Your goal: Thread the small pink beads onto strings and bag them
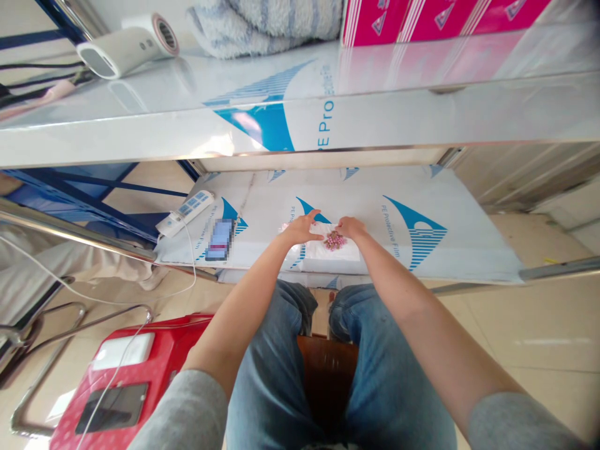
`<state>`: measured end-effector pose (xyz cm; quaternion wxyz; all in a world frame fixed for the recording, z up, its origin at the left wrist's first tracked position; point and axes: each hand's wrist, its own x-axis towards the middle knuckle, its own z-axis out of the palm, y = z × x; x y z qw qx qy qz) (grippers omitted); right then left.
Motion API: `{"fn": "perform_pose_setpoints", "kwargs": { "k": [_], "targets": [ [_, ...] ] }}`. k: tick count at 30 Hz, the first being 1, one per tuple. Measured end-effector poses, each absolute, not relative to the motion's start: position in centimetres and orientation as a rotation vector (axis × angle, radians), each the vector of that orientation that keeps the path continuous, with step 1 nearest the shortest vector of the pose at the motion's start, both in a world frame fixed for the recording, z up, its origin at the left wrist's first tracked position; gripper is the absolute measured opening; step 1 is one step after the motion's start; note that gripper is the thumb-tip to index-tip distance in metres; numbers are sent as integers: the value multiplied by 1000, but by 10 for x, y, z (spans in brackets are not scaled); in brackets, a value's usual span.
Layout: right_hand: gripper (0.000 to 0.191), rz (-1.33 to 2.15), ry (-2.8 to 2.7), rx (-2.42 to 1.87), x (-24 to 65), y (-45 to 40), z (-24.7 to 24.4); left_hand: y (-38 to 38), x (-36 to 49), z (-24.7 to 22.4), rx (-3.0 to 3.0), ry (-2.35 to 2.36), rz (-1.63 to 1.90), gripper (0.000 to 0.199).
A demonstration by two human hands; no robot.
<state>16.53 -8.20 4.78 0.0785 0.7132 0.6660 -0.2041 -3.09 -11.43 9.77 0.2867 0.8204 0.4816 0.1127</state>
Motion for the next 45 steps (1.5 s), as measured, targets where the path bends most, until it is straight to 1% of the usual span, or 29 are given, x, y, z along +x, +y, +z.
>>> {"fn": "perform_pose_setpoints", "kwargs": {
  "k": [8,15,23,28,32,36,39,45],
  "targets": [
    [41,-582,1918,2163,161,-78,43,-113,-35,96,2157,1297,290,88],
    [40,-581,1914,2141,159,-75,41,-114,-37,97,2153,1316,271,85],
    [44,-580,1903,2141,159,-74,40,-115,-37,100,2149,1307,265,84],
    [42,-563,1923,2152,160,-78,44,-114,-36,98,2151,1308,269,85],
    [36,-578,1940,2188,160,-82,52,-114,-33,99,2158,1303,272,86],
    [29,-640,2005,2272,165,-83,61,-115,-30,102,2161,1311,261,86],
    [27,-725,2166,2306,170,-83,72,-115,-28,103,2147,1325,240,86],
    [25,-1167,2513,2073,167,-95,106,-114,-19,102,2129,1292,267,90]
  ]
}}
